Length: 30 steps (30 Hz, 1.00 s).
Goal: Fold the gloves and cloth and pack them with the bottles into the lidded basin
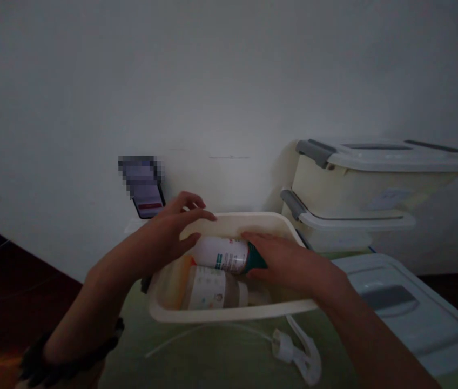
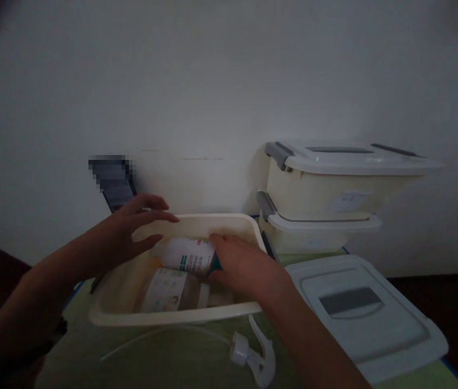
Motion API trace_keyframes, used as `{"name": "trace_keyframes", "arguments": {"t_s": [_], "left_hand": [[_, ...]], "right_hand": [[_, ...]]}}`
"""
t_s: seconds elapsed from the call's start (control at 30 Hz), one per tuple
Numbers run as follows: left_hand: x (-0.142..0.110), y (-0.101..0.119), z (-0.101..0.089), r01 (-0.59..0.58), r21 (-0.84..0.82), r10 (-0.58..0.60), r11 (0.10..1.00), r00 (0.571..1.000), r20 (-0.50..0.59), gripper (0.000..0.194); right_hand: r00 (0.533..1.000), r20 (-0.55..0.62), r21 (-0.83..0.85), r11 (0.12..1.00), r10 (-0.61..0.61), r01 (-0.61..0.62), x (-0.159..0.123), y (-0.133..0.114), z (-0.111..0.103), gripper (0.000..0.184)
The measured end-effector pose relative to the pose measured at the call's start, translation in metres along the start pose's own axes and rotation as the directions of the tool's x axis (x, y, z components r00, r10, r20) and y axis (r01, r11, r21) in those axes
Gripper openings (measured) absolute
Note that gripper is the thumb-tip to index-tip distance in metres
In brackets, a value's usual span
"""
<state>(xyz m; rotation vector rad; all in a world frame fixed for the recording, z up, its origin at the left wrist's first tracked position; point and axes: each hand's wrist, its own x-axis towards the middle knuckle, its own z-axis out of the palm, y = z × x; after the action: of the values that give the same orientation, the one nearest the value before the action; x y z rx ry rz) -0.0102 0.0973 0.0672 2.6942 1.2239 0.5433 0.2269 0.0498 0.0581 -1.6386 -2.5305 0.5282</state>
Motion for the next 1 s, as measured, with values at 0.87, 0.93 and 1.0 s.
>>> {"name": "trace_keyframes", "arguments": {"t_s": [0.87,0.93,1.0], "left_hand": [[0.006,0.035,0.011,0.05,0.552,-0.255,0.832,0.919,0.301,0.035],[0.007,0.037,0.011,0.06,0.559,-0.277,0.827,0.908,0.313,0.035],[0.008,0.036,0.01,0.055,0.558,-0.277,0.828,0.905,0.322,0.034]], "right_hand": [[0.999,0.019,-0.005,0.999,-0.033,0.033,0.0,0.004,0.002,0.042],[0.999,0.017,-0.015,0.999,-0.035,0.035,0.0,0.002,0.001,0.044],[0.999,0.02,-0.022,0.999,-0.032,0.032,-0.001,0.001,0.0,0.041]]}}
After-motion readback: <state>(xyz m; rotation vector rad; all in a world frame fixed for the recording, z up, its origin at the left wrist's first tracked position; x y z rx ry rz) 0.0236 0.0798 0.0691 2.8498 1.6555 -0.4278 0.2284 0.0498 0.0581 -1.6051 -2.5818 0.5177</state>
